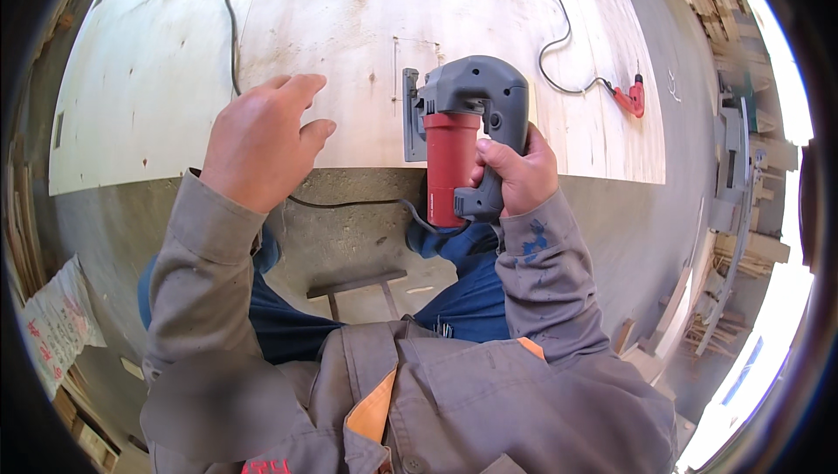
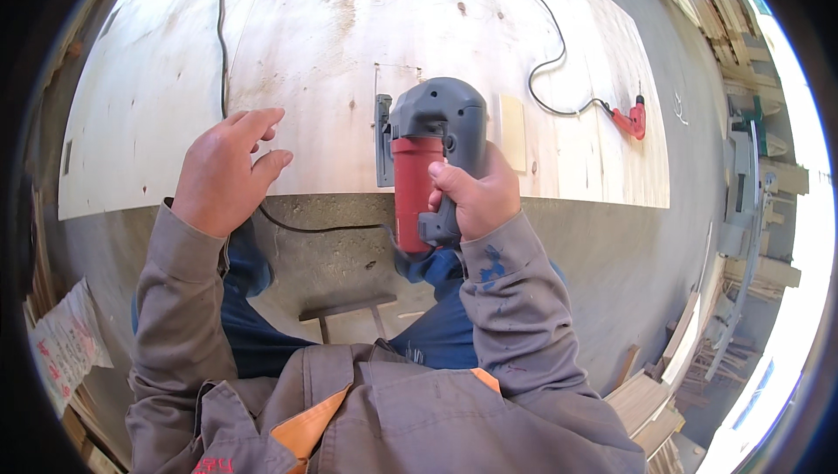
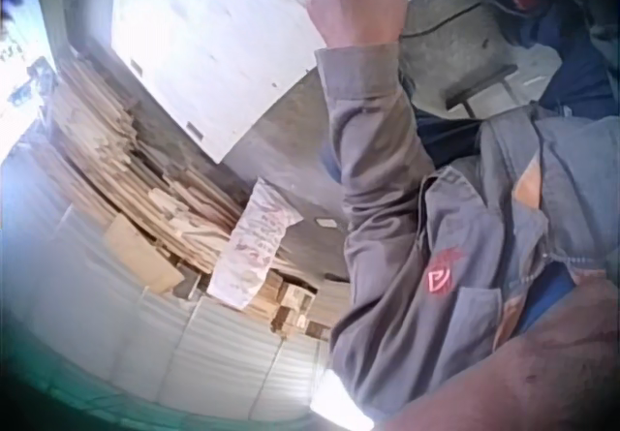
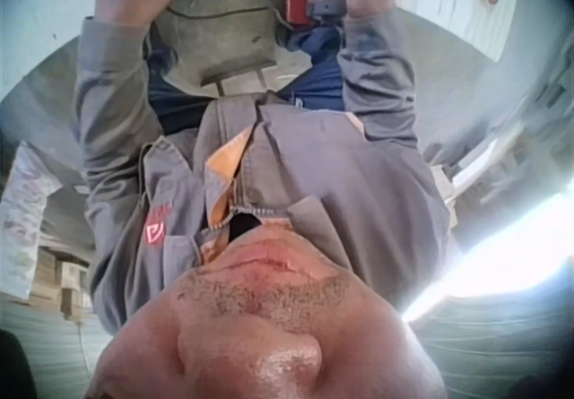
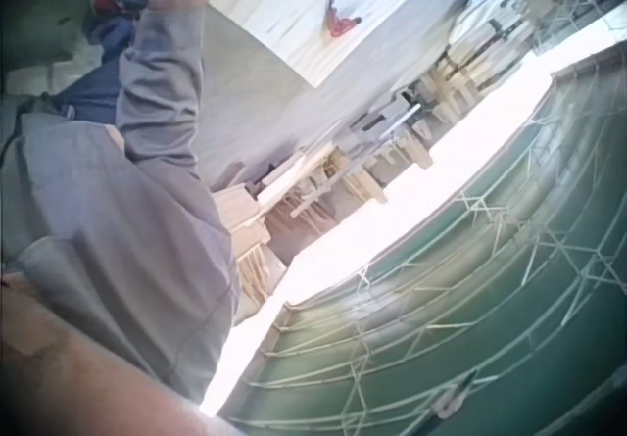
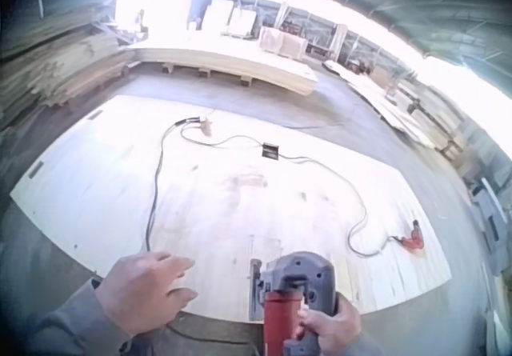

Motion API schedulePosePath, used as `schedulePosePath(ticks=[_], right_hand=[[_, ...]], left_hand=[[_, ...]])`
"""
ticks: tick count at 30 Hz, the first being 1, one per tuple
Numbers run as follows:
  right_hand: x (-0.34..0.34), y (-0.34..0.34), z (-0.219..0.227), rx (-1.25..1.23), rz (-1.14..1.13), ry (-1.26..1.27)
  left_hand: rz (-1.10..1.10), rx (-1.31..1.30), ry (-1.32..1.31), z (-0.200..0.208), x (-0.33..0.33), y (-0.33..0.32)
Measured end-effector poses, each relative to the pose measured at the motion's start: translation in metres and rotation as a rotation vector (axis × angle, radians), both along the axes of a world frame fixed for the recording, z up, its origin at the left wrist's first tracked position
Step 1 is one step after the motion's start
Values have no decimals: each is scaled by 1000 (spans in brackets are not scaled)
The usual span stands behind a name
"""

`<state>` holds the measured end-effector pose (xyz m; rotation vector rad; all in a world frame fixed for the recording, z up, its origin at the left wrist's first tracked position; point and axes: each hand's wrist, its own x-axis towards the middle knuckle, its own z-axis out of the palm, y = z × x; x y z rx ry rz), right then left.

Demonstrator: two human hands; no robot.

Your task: The person uses a red corded drill to make pilot holes in a large sheet of plywood, then switches to a red and gray jigsaw to cut along marked lines. The person handles the tools with both hands and guides the jigsaw along the wood surface.

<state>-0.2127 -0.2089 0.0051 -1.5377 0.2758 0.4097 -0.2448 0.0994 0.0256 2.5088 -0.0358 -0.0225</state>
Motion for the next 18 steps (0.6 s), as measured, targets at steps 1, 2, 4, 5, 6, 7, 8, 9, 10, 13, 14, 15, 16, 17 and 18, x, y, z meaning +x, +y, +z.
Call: schedulePosePath(ticks=[1, 2, 4, 5, 6, 7, 8, 9, 10, 13, 14, 15, 16, 17, 18], right_hand=[[1, 1, -2, 19, -19, 27], [2, 3, -4, 41, -36, 54], [3, 6, -7, 40, -28, 58], [3, 8, -6, 18, -31, 58], [4, 10, -6, -4, -35, 58], [5, 11, -10, -14, -19, 45], [6, 12, -11, -10, -14, 47], [6, 14, -11, -7, -10, 50], [6, 15, -12, -3, -6, 52], [7, 17, -15, -17, 4, 44], [7, 18, -16, -19, 6, 46], [7, 20, -16, -21, 8, 48], [7, 21, -17, -24, 10, 49], [8, 22, -18, -31, 7, 55], [9, 23, -19, -38, 6, 61]], left_hand=[[0, 3, -11, 0, -1, 2], [3, 11, -21, 1, -3, 5], [13, 20, -18, 2, -5, 11], [12, 24, -19, 3, -6, 13], [17, 27, -17, 3, -8, 16], [21, 31, -14, 4, -9, 19], [21, 34, -14, 4, -10, 21], [24, 37, -22, 5, -12, 23], [26, 39, -30, 4, -14, 25], [29, 49, -4, 9, -19, 28], [31, 53, 14, 10, -21, 29], [31, 52, 16, 10, -22, 30], [31, 51, 18, 10, -24, 30], [33, 50, 22, 10, -26, 32], [33, 47, 9, 9, -27, 33]])
